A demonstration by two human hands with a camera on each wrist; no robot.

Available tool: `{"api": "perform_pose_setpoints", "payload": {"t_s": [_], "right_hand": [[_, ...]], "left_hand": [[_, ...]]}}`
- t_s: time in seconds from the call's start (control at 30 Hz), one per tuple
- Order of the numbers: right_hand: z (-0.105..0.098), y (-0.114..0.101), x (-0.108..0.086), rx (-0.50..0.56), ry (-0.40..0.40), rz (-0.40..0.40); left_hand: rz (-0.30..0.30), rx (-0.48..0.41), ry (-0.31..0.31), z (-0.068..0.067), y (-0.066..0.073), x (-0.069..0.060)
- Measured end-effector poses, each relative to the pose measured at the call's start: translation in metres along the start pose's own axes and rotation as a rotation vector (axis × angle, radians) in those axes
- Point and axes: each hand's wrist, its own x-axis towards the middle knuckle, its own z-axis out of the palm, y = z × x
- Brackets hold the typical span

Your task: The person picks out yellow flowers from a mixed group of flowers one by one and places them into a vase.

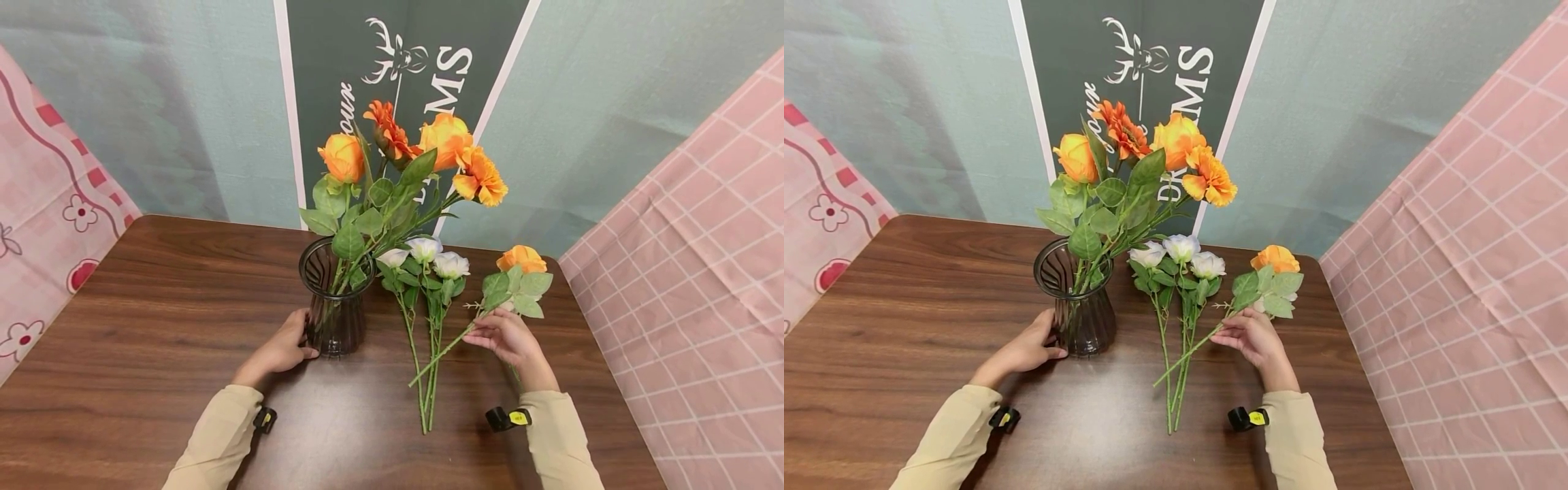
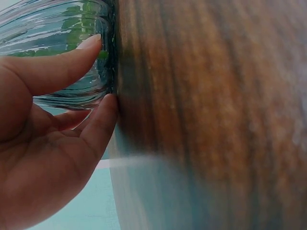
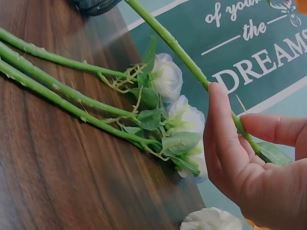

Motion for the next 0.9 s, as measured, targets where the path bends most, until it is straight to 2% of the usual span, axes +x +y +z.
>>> {"api": "perform_pose_setpoints", "payload": {"t_s": [0.4, 0.9], "right_hand": [[0.007, 0.009, 0.001, 0.053, -0.004, -0.018], [0.019, 0.005, 0.002, 0.104, -0.015, -0.012]], "left_hand": [[-0.002, -0.007, 0.001, 0.000, 0.000, 0.000], [0.002, 0.005, 0.002, 0.000, 0.002, -0.001]]}}
